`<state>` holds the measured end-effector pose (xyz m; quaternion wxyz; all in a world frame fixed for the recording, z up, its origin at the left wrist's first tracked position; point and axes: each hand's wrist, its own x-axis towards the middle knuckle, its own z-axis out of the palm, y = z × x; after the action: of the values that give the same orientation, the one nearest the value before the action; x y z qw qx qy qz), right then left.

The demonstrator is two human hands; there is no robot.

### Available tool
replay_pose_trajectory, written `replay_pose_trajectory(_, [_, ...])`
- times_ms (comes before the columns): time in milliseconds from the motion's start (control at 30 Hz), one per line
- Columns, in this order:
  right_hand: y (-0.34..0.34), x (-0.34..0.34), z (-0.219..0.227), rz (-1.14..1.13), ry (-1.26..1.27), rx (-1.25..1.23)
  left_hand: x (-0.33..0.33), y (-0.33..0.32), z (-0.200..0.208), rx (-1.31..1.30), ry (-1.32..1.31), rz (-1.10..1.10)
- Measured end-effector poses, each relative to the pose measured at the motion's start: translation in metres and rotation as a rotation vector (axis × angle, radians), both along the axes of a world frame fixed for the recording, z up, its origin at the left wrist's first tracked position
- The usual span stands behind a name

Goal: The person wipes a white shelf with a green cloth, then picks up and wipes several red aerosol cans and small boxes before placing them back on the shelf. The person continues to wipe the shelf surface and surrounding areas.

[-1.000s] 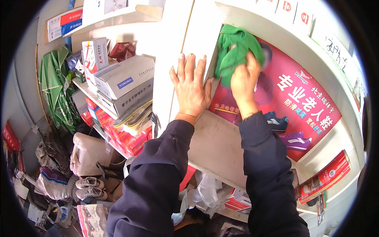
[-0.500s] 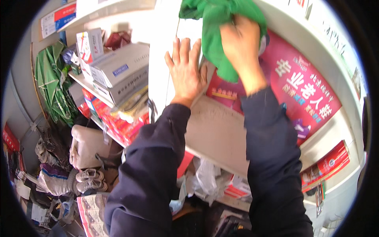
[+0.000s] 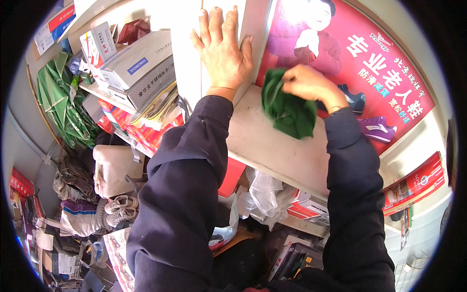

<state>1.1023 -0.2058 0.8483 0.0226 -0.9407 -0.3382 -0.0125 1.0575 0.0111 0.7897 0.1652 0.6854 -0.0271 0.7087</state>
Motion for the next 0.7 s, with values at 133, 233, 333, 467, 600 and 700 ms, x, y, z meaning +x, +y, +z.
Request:
replay_pose_trajectory(133, [0.022, 0.007, -0.072, 0.072, -0.162, 0.247, -0.005, -0.003, -0.003, 0.006, 0.047, 0.059])
replay_pose_trajectory(233, [0.031, 0.007, -0.125, 0.113, -0.152, 0.181, -0.005, -0.002, -0.002, 0.006, 0.049, 0.063])
replay_pose_trajectory(333, [0.004, 0.009, -0.135, 0.087, -0.151, 0.200, -0.004, -0.001, -0.004, 0.010, 0.042, 0.078])
replay_pose_trajectory(467, [-0.053, -0.005, -0.127, -0.106, -0.165, 0.101, 0.003, 0.001, -0.005, 0.008, 0.038, 0.091])
replay_pose_trajectory(600, [-0.071, -0.004, -0.124, -0.203, -0.250, 0.138, 0.011, 0.007, 0.000, 0.042, -0.067, -0.029])
replay_pose_trajectory(700, [-0.046, 0.013, -0.105, 0.044, -0.283, 0.611, 0.011, 0.008, 0.000, 0.032, -0.038, -0.024])
